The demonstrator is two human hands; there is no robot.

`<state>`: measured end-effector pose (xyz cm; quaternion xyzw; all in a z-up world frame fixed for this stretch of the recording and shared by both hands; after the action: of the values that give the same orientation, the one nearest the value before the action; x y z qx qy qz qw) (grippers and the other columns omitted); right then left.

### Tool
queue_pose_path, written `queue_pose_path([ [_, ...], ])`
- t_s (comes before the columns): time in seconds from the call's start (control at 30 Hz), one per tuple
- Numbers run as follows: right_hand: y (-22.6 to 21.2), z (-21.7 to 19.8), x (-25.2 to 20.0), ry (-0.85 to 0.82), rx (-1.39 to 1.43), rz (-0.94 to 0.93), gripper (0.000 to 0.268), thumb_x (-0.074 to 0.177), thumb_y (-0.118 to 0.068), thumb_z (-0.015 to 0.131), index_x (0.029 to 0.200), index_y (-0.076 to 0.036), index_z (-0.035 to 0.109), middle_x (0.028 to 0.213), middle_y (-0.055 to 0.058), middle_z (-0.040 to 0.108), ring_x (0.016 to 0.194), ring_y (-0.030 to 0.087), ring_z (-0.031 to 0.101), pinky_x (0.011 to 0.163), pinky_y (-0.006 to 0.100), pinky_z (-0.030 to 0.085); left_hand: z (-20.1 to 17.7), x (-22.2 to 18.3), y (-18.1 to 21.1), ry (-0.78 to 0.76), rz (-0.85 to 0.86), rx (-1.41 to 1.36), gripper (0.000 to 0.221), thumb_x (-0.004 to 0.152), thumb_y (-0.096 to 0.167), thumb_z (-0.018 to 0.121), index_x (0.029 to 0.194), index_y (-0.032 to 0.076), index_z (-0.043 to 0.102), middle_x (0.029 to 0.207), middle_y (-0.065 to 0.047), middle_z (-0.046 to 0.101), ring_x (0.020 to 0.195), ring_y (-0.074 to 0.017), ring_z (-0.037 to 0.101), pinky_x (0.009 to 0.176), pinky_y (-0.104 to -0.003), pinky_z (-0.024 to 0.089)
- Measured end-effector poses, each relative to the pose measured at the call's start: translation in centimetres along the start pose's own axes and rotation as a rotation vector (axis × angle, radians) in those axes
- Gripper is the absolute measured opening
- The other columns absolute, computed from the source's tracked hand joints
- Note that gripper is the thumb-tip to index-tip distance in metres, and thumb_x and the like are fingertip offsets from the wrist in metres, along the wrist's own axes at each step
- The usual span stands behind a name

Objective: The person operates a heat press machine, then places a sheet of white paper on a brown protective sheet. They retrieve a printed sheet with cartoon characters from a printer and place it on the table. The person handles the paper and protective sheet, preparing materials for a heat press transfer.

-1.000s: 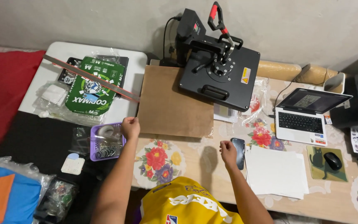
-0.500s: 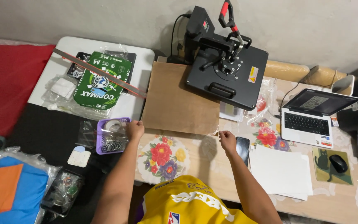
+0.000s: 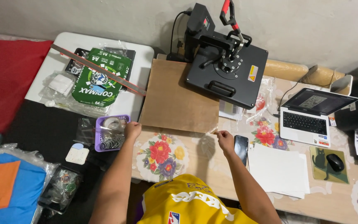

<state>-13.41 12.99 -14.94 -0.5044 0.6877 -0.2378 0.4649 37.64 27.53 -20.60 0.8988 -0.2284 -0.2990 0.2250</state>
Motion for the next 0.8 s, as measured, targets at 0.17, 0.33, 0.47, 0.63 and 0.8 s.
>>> queue_pose_path([
  [0.17,1.8,0.7,1.4,0.002,-0.054,0.02,0.029,0.103,-0.03,0.077,0.118,-0.007,0.086,0.096,0.008,0.081,0.085,0.019,0.074,0.076,0.035,0.06,-0.2,-0.8,0.0,-0.015,-0.008,-0.021,0.043,0.099,0.046,0.066,0.127,0.023,0.088,0.128,-0.01,0.086,0.135,-0.0379,0.075,0.112,-0.048,0.059],
  [0.33,2.7,0.3,2.4,0.035,-0.122,0.032,0.031,0.102,-0.033,0.079,0.121,-0.01,0.087,0.103,0.012,0.084,0.098,0.027,0.079,0.083,0.041,0.062,-0.7,-1.4,0.4,-0.005,-0.012,-0.042,0.045,0.099,0.049,0.066,0.129,0.023,0.088,0.127,-0.01,0.085,0.134,-0.0381,0.075,0.112,-0.048,0.059],
  [0.47,3.1,0.6,2.9,0.033,-0.109,0.038,0.029,0.103,-0.032,0.078,0.119,-0.01,0.088,0.099,0.009,0.083,0.095,0.025,0.076,0.082,0.04,0.061,-1.4,-1.9,1.2,0.005,-0.007,-0.054,0.049,0.097,0.052,0.067,0.129,0.02,0.087,0.13,-0.013,0.084,0.136,-0.0398,0.074,0.114,-0.049,0.058],
  [0.63,2.5,0.4,3.5,0.027,-0.039,0.039,0.023,0.101,-0.03,0.078,0.109,-0.01,0.086,0.082,0.007,0.075,0.077,0.02,0.07,0.067,0.037,0.059,-2.1,-1.4,2.8,0.036,-0.006,-0.073,0.05,0.096,0.056,0.066,0.125,0.022,0.089,0.128,-0.01,0.084,0.137,-0.0408,0.072,0.113,-0.051,0.057],
  [0.8,-1.9,-0.3,2.2,0.025,0.216,0.004,0.019,0.103,-0.02,0.071,0.103,-0.004,0.08,0.076,-0.001,0.06,0.069,0.012,0.06,0.061,0.024,0.053,-4.4,-1.6,6.9,0.098,0.051,-0.18,0.044,0.094,0.053,0.069,0.118,0.023,0.089,0.12,-0.009,0.085,0.129,-0.042,0.075,0.105,-0.053,0.06],
])
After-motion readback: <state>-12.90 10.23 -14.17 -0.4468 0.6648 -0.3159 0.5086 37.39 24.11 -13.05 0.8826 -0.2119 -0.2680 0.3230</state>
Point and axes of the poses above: each hand's wrist, its own x-axis towards the middle knuckle, its own z-axis out of the palm, y = z × x, the point moved 3 cm from there along x, towards the middle knuckle
